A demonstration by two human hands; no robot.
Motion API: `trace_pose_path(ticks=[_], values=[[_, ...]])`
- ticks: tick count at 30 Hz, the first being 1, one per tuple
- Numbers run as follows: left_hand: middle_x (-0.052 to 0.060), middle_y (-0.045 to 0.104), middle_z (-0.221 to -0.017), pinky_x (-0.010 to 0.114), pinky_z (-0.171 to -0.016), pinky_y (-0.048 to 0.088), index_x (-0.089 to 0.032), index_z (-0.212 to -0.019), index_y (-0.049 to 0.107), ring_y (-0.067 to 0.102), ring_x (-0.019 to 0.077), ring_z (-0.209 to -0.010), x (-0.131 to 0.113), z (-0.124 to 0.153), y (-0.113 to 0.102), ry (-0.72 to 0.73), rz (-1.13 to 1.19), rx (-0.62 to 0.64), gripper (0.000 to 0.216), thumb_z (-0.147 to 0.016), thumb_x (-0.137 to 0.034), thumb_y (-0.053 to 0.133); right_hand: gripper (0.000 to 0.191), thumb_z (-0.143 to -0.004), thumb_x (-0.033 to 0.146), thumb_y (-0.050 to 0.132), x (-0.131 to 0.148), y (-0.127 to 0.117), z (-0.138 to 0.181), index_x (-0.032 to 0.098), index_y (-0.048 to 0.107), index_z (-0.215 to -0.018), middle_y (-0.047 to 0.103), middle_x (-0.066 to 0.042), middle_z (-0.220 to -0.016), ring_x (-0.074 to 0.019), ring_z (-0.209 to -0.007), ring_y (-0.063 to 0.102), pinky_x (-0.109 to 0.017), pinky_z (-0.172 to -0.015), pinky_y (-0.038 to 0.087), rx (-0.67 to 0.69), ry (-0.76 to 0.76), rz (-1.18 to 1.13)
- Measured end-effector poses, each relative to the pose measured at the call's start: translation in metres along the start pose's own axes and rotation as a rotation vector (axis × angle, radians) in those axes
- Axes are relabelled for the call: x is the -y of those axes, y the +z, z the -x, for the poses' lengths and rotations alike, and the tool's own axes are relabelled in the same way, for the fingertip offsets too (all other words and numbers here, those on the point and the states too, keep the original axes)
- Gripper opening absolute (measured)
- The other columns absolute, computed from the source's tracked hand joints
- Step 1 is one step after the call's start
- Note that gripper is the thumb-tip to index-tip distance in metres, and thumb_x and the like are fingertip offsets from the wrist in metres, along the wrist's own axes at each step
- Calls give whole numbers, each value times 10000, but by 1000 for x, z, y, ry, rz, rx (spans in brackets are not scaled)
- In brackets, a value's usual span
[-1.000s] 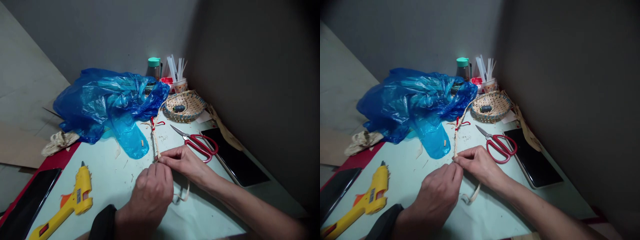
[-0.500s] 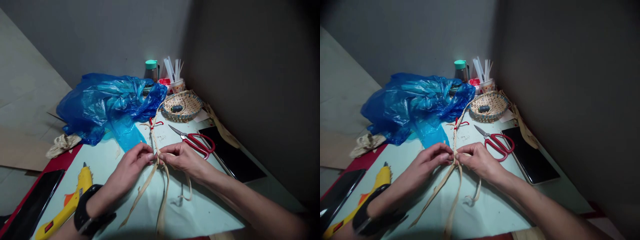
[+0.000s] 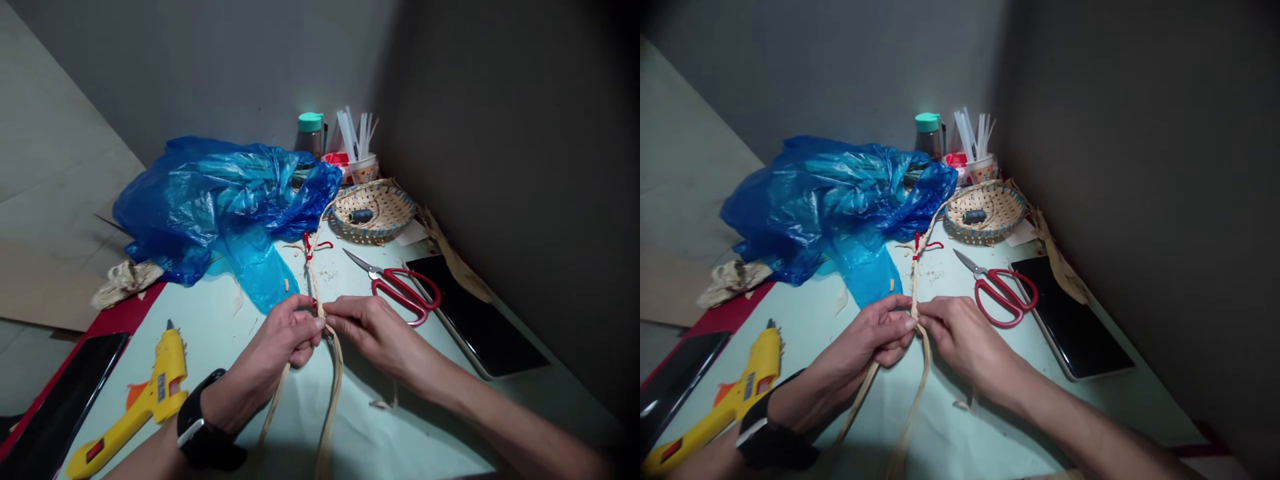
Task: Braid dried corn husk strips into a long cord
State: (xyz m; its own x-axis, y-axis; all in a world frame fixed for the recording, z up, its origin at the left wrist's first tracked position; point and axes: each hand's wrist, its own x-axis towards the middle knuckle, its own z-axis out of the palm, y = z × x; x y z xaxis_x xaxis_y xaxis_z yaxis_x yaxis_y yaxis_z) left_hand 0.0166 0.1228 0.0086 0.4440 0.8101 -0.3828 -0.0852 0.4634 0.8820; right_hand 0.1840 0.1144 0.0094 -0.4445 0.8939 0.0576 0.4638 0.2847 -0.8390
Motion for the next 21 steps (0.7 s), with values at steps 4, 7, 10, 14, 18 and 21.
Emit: trace_pose_path(ticks=[4,7,10,14,18,21], values=[[-63,480,-548,211,-398,135,-144,-905,540,250,25,-393,1,3,2,28,-180,-105,140,-812,-246,565,249,-903,162,436,3,5,5,145,657,-791,634,-40,-733,-124,-643,551,-242,-604,341,-43,5,276],[-49,496,-530,199,-433,223,-131,-837,594,337,41,-432,0,3,4,61,-305,-177,121,-792,-241,571,253,-909,186,432,4,6,8,155,665,-815,640,-47,-755,-131,-658,564,-244,-609,348,-71,-9,342],[-30,526,-532,193,-524,320,-125,-738,613,444,67,-519,0,2,6,104,-344,-197,90,-766,-201,573,258,-904,198,440,7,5,9,157,672,-797,639,-47,-748,-130,-649,565,-244,-602,348,-85,-5,368],[-7,576,-577,202,-581,358,-128,-635,601,493,83,-572,2,1,8,133,-340,-213,137,-757,-183,568,237,-877,195,459,11,2,7,140,665,-773,632,-50,-730,-130,-631,550,-250,-596,343,-106,28,375],[-17,577,-570,204,-507,301,-135,-698,615,411,63,-492,4,3,6,113,-307,-209,112,-771,-212,579,239,-869,183,457,16,-5,7,145,660,-748,623,-21,-679,-112,-597,509,-247,-586,323,-105,23,316],[-14,583,-595,222,-442,196,-137,-739,614,292,47,-440,4,5,2,97,-286,-181,129,-791,-251,581,241,-864,197,461,17,-11,7,149,665,-746,599,1,-627,-100,-555,467,-245,-545,291,-105,57,271]])
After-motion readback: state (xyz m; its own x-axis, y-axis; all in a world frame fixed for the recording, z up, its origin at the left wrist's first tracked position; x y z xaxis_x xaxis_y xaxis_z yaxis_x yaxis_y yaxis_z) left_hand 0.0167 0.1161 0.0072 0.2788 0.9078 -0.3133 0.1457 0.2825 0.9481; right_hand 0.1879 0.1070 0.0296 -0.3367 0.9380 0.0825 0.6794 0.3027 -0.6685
